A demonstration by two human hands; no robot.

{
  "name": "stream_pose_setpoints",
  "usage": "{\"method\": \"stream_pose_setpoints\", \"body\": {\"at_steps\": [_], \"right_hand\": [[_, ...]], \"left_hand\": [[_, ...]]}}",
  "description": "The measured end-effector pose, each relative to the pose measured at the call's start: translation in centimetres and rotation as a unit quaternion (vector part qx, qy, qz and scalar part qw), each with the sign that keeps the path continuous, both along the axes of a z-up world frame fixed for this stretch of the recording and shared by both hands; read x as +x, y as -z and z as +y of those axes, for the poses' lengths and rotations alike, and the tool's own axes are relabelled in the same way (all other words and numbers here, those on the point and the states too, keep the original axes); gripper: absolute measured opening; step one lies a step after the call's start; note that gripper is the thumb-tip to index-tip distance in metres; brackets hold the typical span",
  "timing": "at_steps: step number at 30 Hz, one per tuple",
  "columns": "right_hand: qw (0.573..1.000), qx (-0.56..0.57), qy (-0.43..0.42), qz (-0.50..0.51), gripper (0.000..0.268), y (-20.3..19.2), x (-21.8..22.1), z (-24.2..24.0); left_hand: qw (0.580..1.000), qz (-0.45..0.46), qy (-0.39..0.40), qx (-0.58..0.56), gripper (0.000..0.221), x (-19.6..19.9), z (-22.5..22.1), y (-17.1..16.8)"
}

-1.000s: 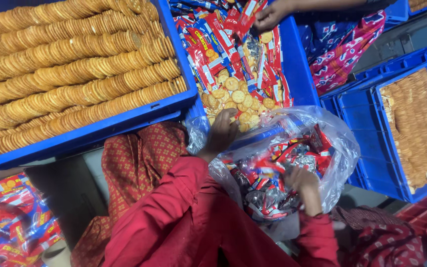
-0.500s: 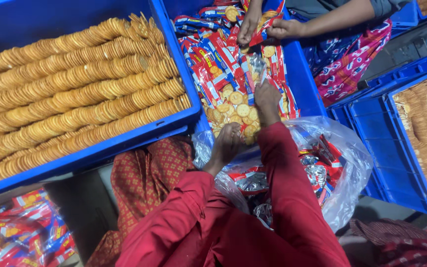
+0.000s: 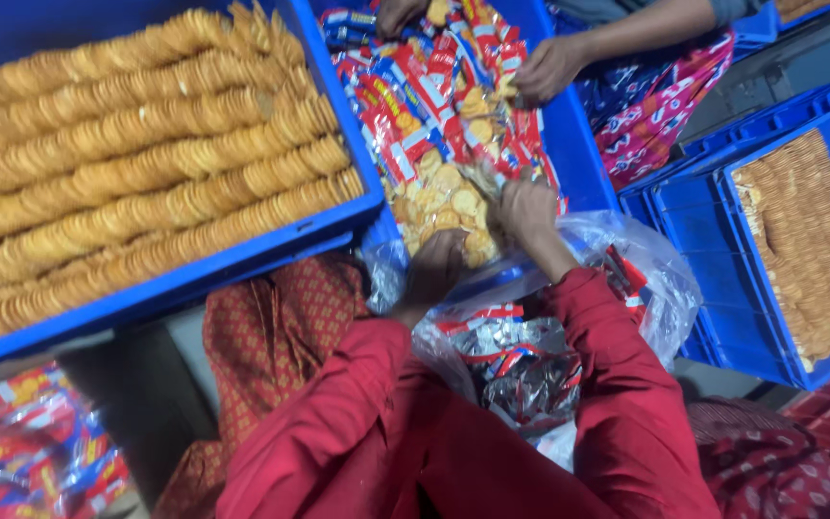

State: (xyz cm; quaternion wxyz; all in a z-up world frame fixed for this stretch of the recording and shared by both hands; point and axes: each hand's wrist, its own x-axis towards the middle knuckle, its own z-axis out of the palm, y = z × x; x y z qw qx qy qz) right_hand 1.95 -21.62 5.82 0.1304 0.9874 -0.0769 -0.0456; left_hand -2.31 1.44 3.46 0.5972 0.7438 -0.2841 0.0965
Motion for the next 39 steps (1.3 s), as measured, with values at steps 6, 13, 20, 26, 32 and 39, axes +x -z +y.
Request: {"method": "stream_pose_setpoints", "body": {"at_steps": [6,13,20,26,32,39], "right_hand": [[0.893,0.408,0.180,-0.052,0.049,6.7,1.3,-2.7],[0.836,0.417,0.243,-0.260,0.043,14.0,-3.9,3.0],[0.694,0.621,0.306,-0.197,0.046,13.6,-6.3,6.4],[0.606,0.697,0.316,-0.215,0.045,7.0,-7.0,4.4],[0.715,0.591,0.223,-0.300,0.028,2.6,-7.7,3.3],[0.675,0.647,0.141,-0.325,0.021,1.8,-10.9,5.2]], "left_hand": [[0.998,0.057,0.011,0.039,0.022,0.7,-0.2,-0.5],[0.980,0.188,0.040,0.050,0.036,0.2,0.2,1.1],[0.979,0.123,0.006,0.165,0.019,0.9,0.7,-1.7],[0.974,-0.060,0.031,0.217,0.018,2.7,1.1,-5.2],[0.940,-0.169,0.042,0.295,0.013,5.4,1.0,-4.9],[0.923,-0.187,0.052,0.332,0.010,4.9,1.8,-6.6]]}}
